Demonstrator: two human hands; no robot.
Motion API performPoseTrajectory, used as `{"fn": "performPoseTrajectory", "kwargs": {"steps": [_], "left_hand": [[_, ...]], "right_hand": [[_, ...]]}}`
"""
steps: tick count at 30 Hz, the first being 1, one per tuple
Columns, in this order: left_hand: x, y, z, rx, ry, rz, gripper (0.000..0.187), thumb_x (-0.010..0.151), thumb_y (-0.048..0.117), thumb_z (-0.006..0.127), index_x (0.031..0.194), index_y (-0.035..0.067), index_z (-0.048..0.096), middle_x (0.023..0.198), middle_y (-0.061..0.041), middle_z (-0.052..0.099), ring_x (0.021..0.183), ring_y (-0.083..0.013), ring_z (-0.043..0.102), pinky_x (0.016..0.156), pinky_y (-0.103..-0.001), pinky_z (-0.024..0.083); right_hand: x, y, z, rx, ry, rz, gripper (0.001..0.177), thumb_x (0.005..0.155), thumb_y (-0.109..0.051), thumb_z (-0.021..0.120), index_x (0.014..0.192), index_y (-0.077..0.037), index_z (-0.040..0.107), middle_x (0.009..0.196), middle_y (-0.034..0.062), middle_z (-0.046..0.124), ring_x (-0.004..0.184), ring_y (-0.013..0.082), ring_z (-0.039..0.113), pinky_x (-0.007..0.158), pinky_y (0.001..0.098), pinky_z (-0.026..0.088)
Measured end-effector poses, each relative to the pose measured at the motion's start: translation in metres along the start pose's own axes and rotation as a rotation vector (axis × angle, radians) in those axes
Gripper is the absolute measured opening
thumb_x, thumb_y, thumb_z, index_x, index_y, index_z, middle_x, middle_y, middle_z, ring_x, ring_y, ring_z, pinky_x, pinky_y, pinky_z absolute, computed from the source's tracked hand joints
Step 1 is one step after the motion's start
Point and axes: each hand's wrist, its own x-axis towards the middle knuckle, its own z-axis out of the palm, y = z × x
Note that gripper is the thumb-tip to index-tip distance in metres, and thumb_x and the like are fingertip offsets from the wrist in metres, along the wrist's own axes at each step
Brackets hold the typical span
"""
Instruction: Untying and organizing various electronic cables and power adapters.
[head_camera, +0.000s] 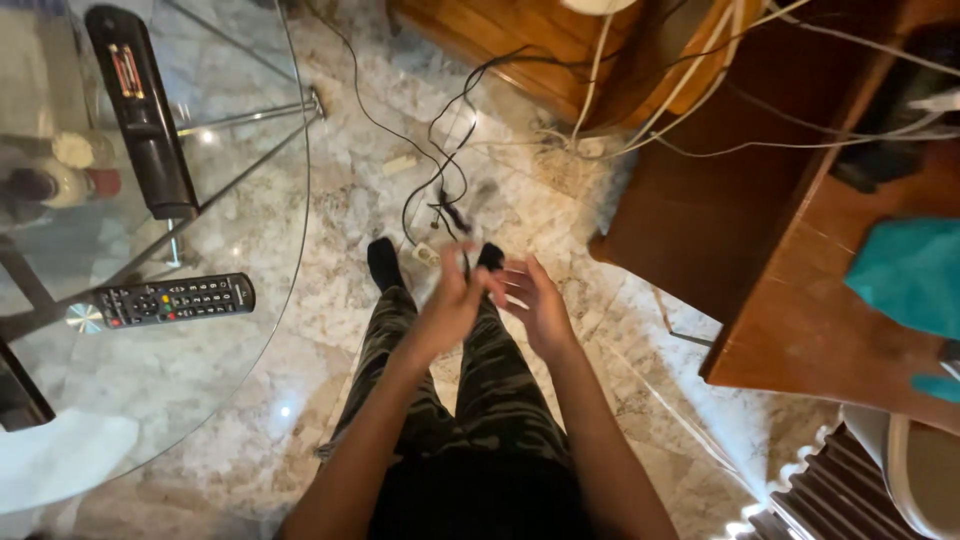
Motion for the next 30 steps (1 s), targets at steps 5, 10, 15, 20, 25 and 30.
{"fn": "performPoseTrajectory", "kwargs": {"steps": [5, 10, 15, 20, 25, 30], "left_hand": [[-0.073, 0.089, 0.025, 0.191, -0.24, -0.035, 0.032, 0.111, 0.031, 0.036, 0.131, 0.006, 0.036, 0.084, -0.005, 0.07, 0.084, -0.0186, 0.068, 0.082, -0.035, 0.052], [-0.092, 0.058, 0.01, -0.024, -0.374, 0.052, 0.023, 0.117, 0.029, 0.037, 0.127, 0.008, 0.039, 0.086, -0.004, 0.067, 0.083, -0.0141, 0.062, 0.084, -0.03, 0.05], [-0.053, 0.009, -0.039, -0.09, 0.344, -0.038, 0.017, 0.109, 0.023, 0.053, 0.119, 0.011, 0.049, 0.073, -0.001, 0.057, 0.065, -0.0073, 0.052, 0.057, -0.024, 0.042], [-0.018, -0.034, -0.058, -0.055, 0.35, -0.041, 0.023, 0.111, 0.028, 0.054, 0.108, 0.005, 0.054, 0.077, -0.003, 0.062, 0.065, -0.0084, 0.05, 0.056, -0.025, 0.04], [0.023, -0.029, -0.042, -0.472, 0.19, -0.332, 0.038, 0.111, 0.038, 0.049, 0.107, 0.0, 0.053, 0.089, -0.01, 0.075, 0.068, -0.0121, 0.058, 0.05, -0.026, 0.035], [0.038, 0.059, 0.018, -0.196, -0.306, -0.727, 0.018, 0.103, 0.032, 0.058, 0.105, 0.014, 0.056, 0.113, -0.014, 0.069, 0.082, -0.017, 0.069, 0.06, -0.025, 0.052]], "right_hand": [[0.043, -0.042, 0.014, 0.269, -0.26, 0.297, 0.044, 0.094, -0.044, 0.054, 0.12, -0.008, 0.056, 0.119, 0.0134, 0.071, 0.077, 0.0209, 0.066, 0.066, 0.032, 0.053], [0.123, -0.014, -0.036, 0.814, -0.545, 0.268, 0.012, 0.12, -0.015, 0.055, 0.127, -0.005, 0.051, 0.087, 0.0006, 0.056, 0.067, 0.0082, 0.048, 0.052, 0.0223, 0.035], [0.003, -0.089, 0.022, 0.197, -0.002, -0.06, 0.026, 0.1, -0.009, 0.049, 0.117, -0.029, 0.049, 0.067, 0.0038, 0.052, 0.048, 0.0095, 0.036, 0.041, 0.024, 0.026], [-0.044, -0.093, -0.004, -0.171, -0.03, -0.17, 0.026, 0.108, -0.015, 0.047, 0.123, 0.003, 0.057, 0.065, 0.0, 0.05, 0.049, 0.0087, 0.033, 0.043, 0.0249, 0.024], [-0.101, -0.096, -0.005, -0.343, -0.042, -0.323, 0.032, 0.101, -0.011, 0.046, 0.117, -0.004, 0.072, 0.063, -0.0035, 0.051, 0.053, 0.0058, 0.035, 0.05, 0.023, 0.027], [-0.149, -0.09, 0.018, -0.694, -0.615, -0.166, 0.032, 0.09, -0.006, 0.046, 0.104, -0.002, 0.073, 0.061, -0.0006, 0.057, 0.055, 0.0082, 0.051, 0.056, 0.026, 0.044]]}}
